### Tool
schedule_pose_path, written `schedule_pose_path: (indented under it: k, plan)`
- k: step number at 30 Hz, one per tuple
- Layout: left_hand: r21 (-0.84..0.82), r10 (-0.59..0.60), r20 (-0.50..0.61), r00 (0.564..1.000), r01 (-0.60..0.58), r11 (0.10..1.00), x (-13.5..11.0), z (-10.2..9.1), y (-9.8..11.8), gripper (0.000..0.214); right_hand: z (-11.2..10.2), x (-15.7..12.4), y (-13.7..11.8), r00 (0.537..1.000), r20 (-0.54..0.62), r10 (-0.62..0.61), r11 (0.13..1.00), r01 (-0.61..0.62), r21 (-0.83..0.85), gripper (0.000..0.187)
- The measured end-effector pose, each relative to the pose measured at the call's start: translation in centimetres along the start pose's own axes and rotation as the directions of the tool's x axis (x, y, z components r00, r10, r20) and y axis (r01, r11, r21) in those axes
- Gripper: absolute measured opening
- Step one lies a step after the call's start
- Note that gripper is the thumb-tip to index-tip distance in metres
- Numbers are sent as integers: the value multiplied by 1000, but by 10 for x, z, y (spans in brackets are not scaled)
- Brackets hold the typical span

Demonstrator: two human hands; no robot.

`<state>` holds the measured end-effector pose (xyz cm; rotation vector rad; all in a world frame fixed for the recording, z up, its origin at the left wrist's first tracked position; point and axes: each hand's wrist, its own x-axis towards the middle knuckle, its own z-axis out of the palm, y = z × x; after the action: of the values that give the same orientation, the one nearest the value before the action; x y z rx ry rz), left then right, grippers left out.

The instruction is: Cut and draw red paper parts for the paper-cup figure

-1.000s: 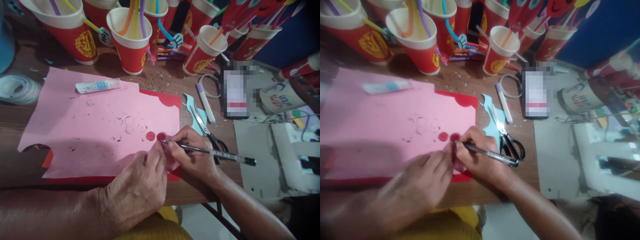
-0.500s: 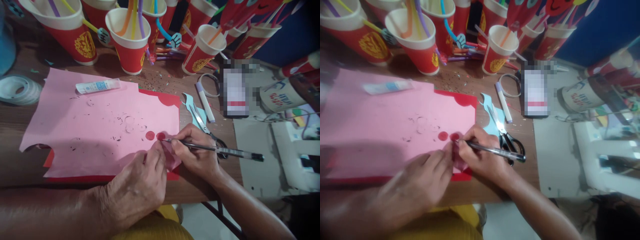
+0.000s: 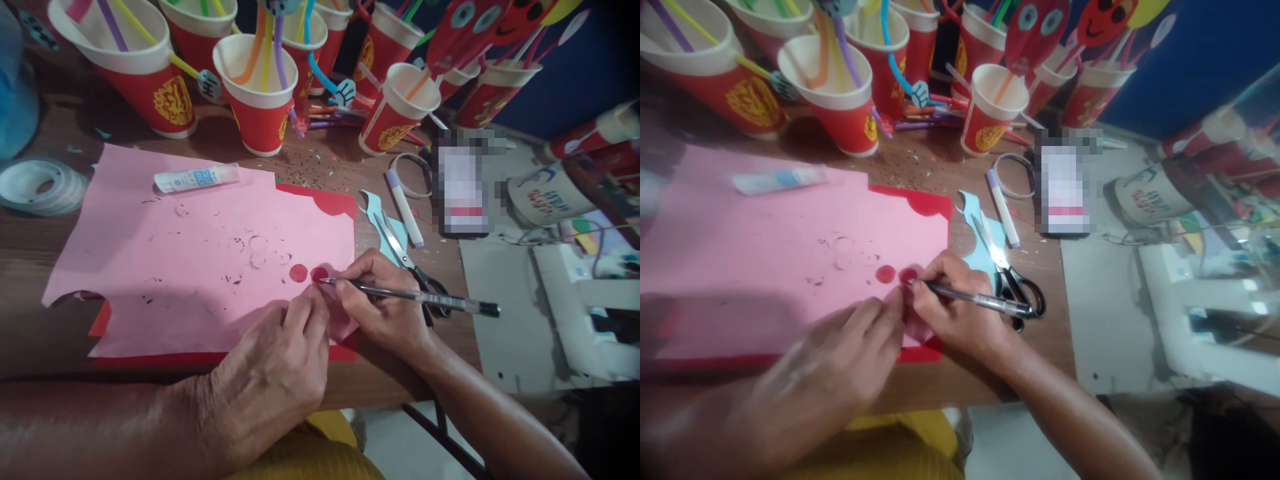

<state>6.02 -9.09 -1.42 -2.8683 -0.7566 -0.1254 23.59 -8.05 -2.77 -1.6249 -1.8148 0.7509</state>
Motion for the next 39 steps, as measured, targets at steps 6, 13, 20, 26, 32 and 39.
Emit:
schedule_pose_path:
  k: [6,13,20,26,32,39]
  plan:
    - [-20,9,22,1000,-9,1000,2,-4,-2,34,0,1,-1,1000,22,8,1000,-7,-29,10]
    - [-22,22,21,1000,-21,1000,1,-4,-3,34,0,2,-3,999,41,25,999,-24,-44,11]
    - [-49,-83,-2,997,82,995,2,-1,-1,33,1,2,-4,997,64,47,998,-44,-49,12]
    - [-48,-81,-4,997,80,996,0,-1,0,33,1,2,-4,997,64,41,999,-39,-37,12]
    - [7,3,32,999,-3,1000,0,-2,-1,34,-1,2,-4,997,60,56,998,-53,-38,13]
    - [20,33,-4,999,-33,999,2,1,-2,31,-3,3,-4,997,53,51,998,-48,-47,12]
